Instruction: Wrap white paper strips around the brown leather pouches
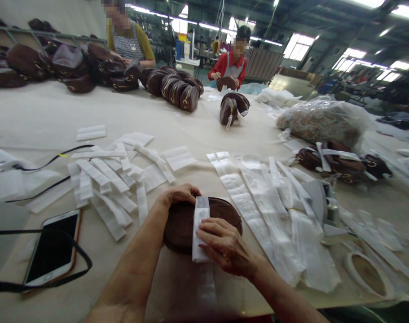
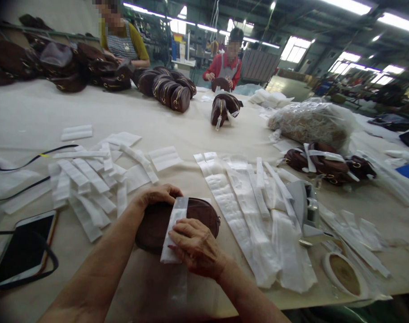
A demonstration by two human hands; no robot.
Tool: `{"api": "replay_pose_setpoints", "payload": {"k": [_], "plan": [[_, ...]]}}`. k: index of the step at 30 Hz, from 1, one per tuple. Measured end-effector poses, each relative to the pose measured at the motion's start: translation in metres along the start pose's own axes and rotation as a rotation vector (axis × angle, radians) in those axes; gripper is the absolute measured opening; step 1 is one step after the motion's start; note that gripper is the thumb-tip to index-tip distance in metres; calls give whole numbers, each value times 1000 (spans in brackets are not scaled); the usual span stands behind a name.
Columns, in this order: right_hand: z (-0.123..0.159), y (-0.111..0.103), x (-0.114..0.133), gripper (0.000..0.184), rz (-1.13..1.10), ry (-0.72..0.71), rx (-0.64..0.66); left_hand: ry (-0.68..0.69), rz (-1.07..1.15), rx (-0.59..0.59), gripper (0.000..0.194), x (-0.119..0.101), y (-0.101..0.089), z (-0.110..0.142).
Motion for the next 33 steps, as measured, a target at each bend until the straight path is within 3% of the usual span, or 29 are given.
{"api": "replay_pose_setpoints", "payload": {"k": [14,18,23,30,33], "plan": [[12,1,8,31,-20,-72,-4,5,20,-39,36,3,-3,0],[17,9,9,45,62,-88,15,3,22,-49,37,5,-3,0],[24,15,5,36,153,-133,-66,-1,-30,-74,36,4,-6,1],[24,17,9,27,233,-205,-47,0,-231,-66,29,-2,-6,-1],[25,18,10,27,256,-234,-78,29,-362,-123,31,-13,-11,9]]}}
Point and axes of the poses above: each hand's wrist, its own z-axis away from the middle knuckle, its own y-axis out of the palm, x = y × z, the point moved 8 cm from there along -z, towards the middle knuckle, and after that the axes turned 13 degrees about y, right-handed, at the moved point
